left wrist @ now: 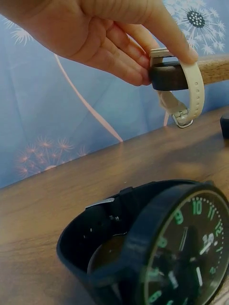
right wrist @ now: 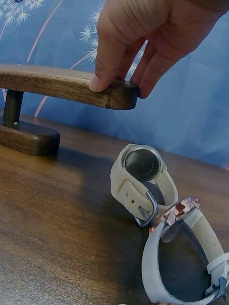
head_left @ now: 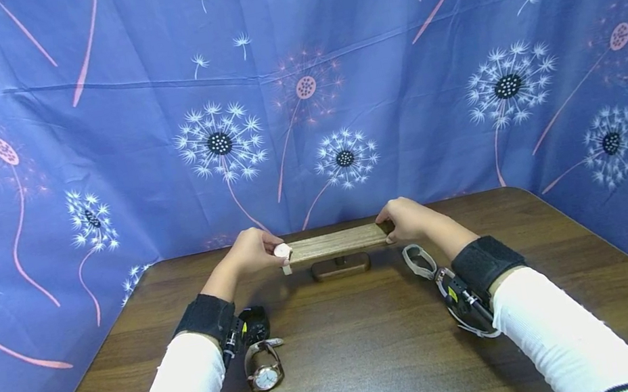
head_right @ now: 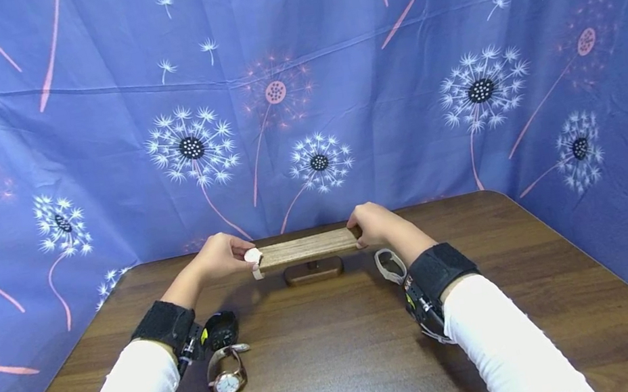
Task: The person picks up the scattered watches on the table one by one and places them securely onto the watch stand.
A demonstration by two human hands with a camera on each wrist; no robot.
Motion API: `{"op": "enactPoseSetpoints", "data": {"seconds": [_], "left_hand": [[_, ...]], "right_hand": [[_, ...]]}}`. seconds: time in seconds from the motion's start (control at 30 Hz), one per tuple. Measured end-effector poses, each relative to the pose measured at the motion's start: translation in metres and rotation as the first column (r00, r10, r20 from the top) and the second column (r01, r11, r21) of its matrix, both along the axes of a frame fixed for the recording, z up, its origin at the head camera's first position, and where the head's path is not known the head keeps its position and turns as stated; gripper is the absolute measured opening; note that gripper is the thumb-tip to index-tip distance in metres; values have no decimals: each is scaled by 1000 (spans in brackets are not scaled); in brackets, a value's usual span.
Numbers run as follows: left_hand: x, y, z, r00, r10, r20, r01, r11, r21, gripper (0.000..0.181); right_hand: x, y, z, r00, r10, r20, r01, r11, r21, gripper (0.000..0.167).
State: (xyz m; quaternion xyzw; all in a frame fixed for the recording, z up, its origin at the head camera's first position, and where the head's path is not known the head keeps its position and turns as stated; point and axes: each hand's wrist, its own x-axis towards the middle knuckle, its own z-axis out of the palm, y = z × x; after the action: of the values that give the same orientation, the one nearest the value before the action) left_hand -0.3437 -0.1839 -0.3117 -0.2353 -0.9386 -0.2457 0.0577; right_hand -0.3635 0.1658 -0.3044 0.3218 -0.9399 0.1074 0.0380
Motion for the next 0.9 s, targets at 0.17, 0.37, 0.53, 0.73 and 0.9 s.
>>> {"op": "enactPoseSetpoints", "data": {"seconds": [0.17, 0.37, 0.53, 0.73, 0.9], "left_hand": [[-2, 1, 0, 1000, 12, 28, -12, 1000, 7, 38], [-4, 3, 1, 999, 27, 46, -26, 999, -18, 41], [-6, 5, 0, 998, 32, 49, -30, 999, -24, 42], [-10, 8, -2, 1000, 22, 22, -21, 999, -48, 45], [-11, 12, -1, 1000, -1, -12, 1, 997, -79, 44]], "right_hand": [[1, -2, 2, 1000, -12, 7, 12, 1000, 6, 42], [0, -2, 1, 1000, -22, 6, 22, 1000, 13, 42], [-1, -2, 0, 1000, -27, 13, 27, 1000, 15, 43], [0, -2, 1, 1000, -25, 3, 25, 999, 23, 42], [-2, -3, 0, 1000, -15, -18, 15, 999, 33, 41]]}}
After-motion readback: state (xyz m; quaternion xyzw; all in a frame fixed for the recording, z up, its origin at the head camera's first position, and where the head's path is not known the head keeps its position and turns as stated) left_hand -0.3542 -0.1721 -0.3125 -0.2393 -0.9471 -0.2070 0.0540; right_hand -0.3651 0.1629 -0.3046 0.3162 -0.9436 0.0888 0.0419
